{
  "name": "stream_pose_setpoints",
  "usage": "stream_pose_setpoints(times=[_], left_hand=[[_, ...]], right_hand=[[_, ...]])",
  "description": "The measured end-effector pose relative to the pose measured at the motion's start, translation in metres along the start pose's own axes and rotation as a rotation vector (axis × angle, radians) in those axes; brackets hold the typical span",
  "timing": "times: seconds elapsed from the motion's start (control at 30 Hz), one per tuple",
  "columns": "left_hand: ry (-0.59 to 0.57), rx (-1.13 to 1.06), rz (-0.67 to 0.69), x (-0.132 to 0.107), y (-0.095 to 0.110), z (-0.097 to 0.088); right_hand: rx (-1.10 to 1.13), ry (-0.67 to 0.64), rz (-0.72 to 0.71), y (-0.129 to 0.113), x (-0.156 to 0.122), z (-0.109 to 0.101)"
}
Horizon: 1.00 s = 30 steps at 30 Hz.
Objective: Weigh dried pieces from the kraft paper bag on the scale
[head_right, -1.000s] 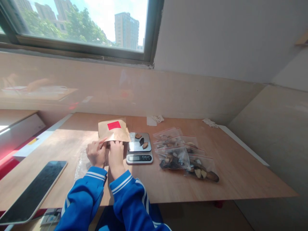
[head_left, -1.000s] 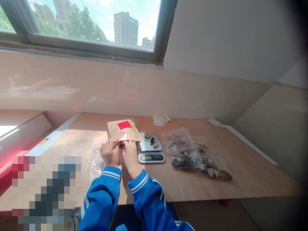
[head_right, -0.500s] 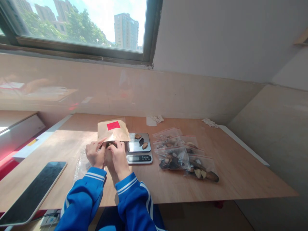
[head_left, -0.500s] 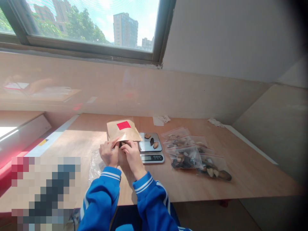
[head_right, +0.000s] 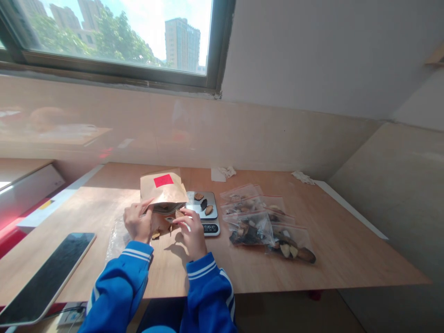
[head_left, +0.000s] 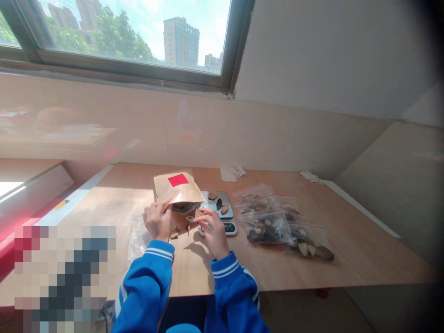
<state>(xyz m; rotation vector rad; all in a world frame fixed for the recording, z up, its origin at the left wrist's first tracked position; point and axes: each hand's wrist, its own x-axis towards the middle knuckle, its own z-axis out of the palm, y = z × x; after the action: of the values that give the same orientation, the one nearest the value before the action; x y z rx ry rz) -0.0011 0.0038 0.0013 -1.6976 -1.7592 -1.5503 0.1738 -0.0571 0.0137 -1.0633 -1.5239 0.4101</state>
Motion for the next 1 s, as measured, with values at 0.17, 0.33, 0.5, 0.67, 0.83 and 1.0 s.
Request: stream_pose_setpoints(times=[0.17,0.33,0.5,0.67,0.83,1.0], left_hand=[[0.003,0.004,0.0,0.001,0.001,-0.001],[0.007,0.007,0.008,0.003,0.002,-0.002],[0.021,0.007,0.013,0.003,0.002,-0.001],[0.011,0.031,0.008,0.003,0.0,0.0],[0.01,0.057,-0.002,0.002,-0.001,0.001],[0.021,0.044,0.017,0.001,0.0,0.002]], right_hand=[[-0.099,0.061,0.072,0.017,0.018,-0.024],[-0.288,-0.082,0.055,0.034,0.031,-0.032],[-0.362,-0.094,0.047,0.04,0.025,-0.03],[-0.42,-0.055,0.06,0.038,0.019,-0.026],[-0.486,-0.026,0.037,0.031,0.018,-0.027],[-0.606,-0.108,-0.04,0.025,0.016,-0.024]])
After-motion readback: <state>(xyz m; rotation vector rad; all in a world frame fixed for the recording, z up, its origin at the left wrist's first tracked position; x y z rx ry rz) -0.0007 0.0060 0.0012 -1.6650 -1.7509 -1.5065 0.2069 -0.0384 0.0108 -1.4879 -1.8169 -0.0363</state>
